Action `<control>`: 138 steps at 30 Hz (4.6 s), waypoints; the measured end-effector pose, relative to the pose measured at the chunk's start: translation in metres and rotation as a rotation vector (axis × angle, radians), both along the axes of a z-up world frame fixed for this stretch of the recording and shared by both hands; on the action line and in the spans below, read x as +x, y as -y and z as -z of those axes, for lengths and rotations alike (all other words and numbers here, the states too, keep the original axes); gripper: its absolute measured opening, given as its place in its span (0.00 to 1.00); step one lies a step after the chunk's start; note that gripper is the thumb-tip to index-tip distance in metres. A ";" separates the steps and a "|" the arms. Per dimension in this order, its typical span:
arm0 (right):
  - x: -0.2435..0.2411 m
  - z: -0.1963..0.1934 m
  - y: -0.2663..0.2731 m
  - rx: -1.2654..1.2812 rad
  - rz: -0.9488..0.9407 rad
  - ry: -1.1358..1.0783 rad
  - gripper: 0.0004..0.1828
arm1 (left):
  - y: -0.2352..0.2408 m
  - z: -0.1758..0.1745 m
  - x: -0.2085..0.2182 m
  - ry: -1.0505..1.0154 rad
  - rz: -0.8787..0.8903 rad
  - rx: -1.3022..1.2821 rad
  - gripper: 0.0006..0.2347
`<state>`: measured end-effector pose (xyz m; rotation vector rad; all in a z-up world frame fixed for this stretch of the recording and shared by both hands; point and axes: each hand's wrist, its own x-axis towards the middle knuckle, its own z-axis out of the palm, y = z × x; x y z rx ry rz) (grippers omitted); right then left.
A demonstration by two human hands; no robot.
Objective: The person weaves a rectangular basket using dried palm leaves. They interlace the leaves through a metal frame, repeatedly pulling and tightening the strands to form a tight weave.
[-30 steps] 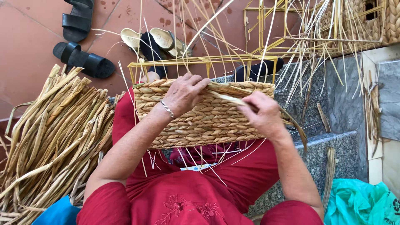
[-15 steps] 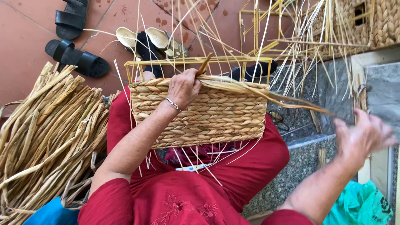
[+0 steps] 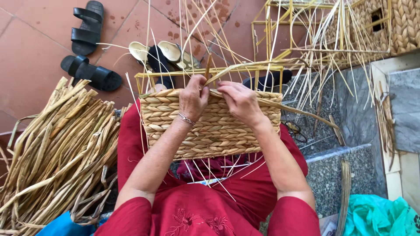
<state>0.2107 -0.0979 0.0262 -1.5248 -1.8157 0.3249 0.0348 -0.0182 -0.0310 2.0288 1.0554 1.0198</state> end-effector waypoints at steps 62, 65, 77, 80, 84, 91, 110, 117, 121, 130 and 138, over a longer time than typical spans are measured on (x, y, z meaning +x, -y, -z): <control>0.015 0.080 -0.047 -0.779 0.329 -0.016 0.18 | -0.049 0.002 0.080 -0.305 0.282 0.076 0.03; 0.016 0.080 -0.045 -0.834 0.466 -0.269 0.16 | -0.060 0.004 0.054 0.296 0.254 -0.718 0.08; 0.023 0.088 -0.041 -0.792 0.416 -0.716 0.18 | -0.032 0.004 -0.044 0.868 -0.022 -0.974 0.10; 0.018 0.094 -0.039 -0.529 0.470 -0.242 0.10 | -0.037 -0.001 -0.051 1.082 -0.090 -0.964 0.14; 0.016 0.090 -0.040 -0.508 0.497 -0.266 0.07 | -0.045 -0.011 -0.068 1.107 -0.093 -0.844 0.17; 0.008 0.073 -0.024 -0.408 0.438 -1.068 0.11 | -0.030 -0.008 -0.111 0.825 -0.055 -0.801 0.19; 0.014 0.091 -0.007 -0.254 0.452 -1.501 0.12 | -0.028 0.042 -0.147 0.190 -0.350 -0.435 0.09; 0.019 0.048 0.009 -0.631 0.274 -1.149 0.13 | -0.027 0.059 -0.147 0.197 -0.378 -0.374 0.08; 0.012 0.054 0.000 -0.593 0.306 -0.870 0.08 | -0.027 0.059 -0.148 0.210 -0.407 -0.324 0.07; 0.017 0.042 0.064 -0.179 0.278 -1.354 0.09 | -0.034 0.061 -0.160 0.330 -0.311 -0.316 0.06; 0.029 0.035 0.068 -0.267 0.457 -1.520 0.14 | -0.046 0.054 -0.161 0.210 -0.355 -0.236 0.07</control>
